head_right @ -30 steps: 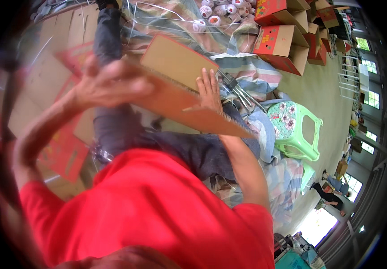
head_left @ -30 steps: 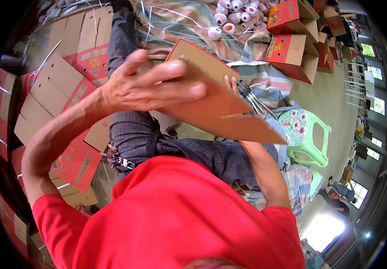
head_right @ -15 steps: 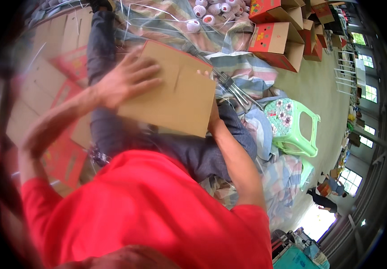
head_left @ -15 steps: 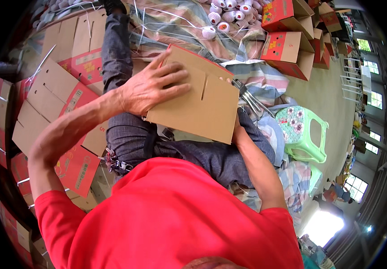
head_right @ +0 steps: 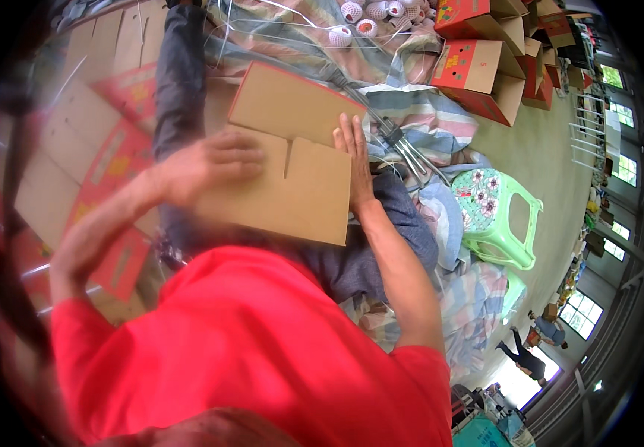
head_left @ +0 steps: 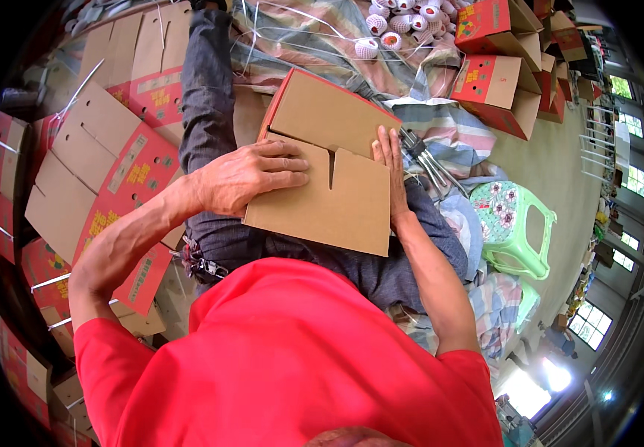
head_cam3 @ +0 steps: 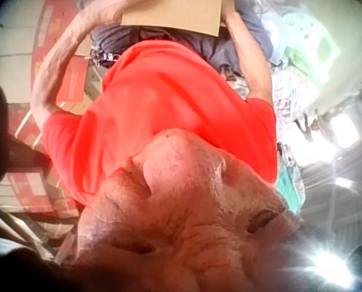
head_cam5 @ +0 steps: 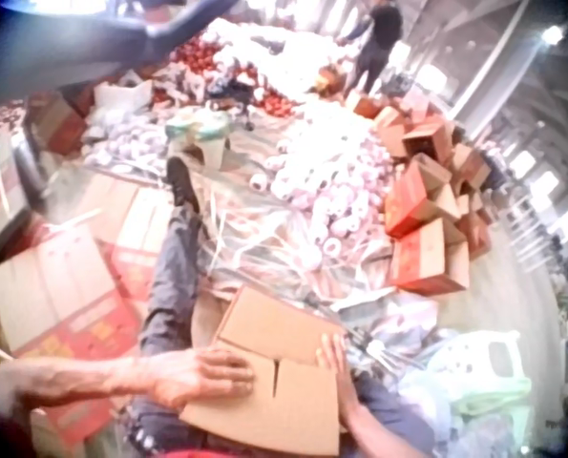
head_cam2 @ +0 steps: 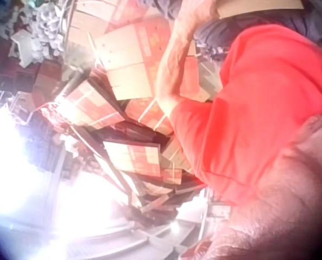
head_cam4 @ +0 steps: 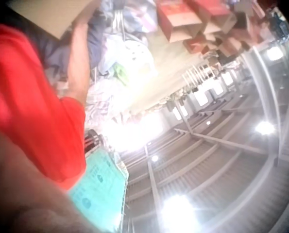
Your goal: The person sits on the floor and repeatedly folds flat cardboard sheets into small boxes by hand. They fold the side flaps, tuck the tabs, and then place the finished boxes aside. The process is repeated multiple times with identical boxes.
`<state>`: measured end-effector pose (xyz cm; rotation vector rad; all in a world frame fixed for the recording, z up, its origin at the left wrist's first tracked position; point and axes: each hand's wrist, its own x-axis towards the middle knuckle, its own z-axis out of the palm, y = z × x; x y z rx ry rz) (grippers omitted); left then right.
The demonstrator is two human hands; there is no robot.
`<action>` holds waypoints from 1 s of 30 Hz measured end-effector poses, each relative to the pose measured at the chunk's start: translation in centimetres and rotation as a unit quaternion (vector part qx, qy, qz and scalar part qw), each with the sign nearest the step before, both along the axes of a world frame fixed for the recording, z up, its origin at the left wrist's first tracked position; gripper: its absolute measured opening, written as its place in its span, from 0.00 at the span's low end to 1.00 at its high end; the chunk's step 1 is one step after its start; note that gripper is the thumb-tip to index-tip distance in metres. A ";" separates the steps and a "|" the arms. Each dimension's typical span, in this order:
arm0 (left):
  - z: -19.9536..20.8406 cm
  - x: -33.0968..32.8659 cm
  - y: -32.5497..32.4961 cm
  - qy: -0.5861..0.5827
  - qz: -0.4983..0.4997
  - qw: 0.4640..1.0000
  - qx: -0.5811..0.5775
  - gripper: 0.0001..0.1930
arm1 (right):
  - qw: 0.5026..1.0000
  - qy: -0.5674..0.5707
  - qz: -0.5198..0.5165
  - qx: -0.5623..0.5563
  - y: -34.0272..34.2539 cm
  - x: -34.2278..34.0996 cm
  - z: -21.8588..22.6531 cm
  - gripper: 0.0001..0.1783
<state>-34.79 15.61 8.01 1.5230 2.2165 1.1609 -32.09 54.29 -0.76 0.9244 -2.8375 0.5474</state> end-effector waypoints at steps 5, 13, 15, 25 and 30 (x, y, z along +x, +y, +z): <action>0.0 -0.5 -0.1 -0.004 -0.007 1.000 0.010 0.36 | 0.996 0.001 -0.072 -0.044 0.1 1.4 -1.1 0.41; -0.6 -0.9 -0.4 -0.035 -0.012 0.999 0.002 0.34 | 0.993 -0.047 -0.079 -0.070 -1.0 1.7 3.4 0.31; -1.1 -0.9 -0.6 -0.022 -0.020 1.000 0.003 0.35 | 0.998 0.032 -0.052 0.014 -1.3 3.1 5.2 0.20; -1.9 -0.6 -1.4 -0.057 -0.034 0.997 0.038 0.35 | 0.999 0.029 0.036 -0.008 -2.2 5.6 7.2 0.15; -2.4 -0.1 -2.3 -0.051 -0.051 0.997 0.027 0.34 | 0.999 0.001 0.042 -0.031 -3.4 7.6 7.7 0.13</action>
